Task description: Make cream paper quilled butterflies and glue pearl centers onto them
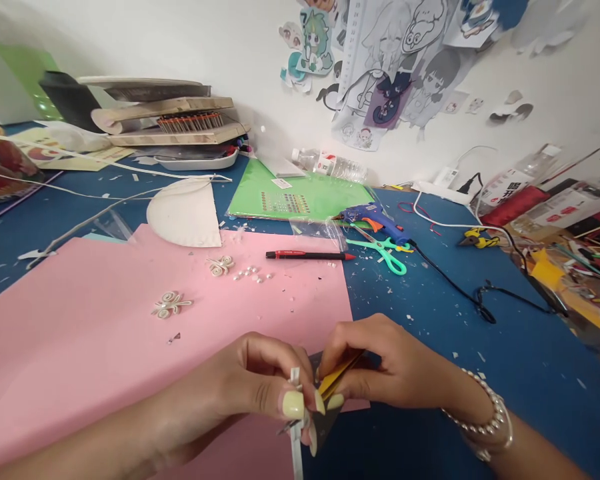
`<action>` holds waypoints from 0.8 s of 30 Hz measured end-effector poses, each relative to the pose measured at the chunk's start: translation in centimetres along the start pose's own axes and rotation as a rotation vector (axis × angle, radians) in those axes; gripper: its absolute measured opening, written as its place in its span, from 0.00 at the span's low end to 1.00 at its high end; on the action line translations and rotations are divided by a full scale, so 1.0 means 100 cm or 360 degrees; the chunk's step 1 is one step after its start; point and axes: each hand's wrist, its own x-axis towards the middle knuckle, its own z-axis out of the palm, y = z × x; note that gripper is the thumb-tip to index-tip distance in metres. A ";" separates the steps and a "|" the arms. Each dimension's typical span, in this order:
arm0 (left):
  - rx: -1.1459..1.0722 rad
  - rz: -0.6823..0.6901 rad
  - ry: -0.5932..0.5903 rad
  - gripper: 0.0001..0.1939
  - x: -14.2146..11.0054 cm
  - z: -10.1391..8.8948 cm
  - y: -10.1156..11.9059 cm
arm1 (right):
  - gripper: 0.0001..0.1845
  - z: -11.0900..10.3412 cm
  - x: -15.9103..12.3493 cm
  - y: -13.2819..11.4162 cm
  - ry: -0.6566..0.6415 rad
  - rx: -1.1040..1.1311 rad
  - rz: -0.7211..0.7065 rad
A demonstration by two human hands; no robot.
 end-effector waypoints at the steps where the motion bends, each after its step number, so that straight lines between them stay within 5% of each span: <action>1: 0.0013 -0.0009 0.0002 0.04 0.000 0.000 0.000 | 0.04 0.000 0.001 0.001 -0.0002 -0.0014 -0.0005; 10: 0.0250 0.0012 -0.0089 0.03 0.000 -0.004 0.000 | 0.06 -0.001 -0.002 0.000 -0.0075 -0.0056 -0.0011; 24: 0.0103 -0.0060 -0.0113 0.03 -0.001 -0.003 -0.001 | 0.06 -0.002 -0.001 0.002 -0.0100 -0.0157 -0.0082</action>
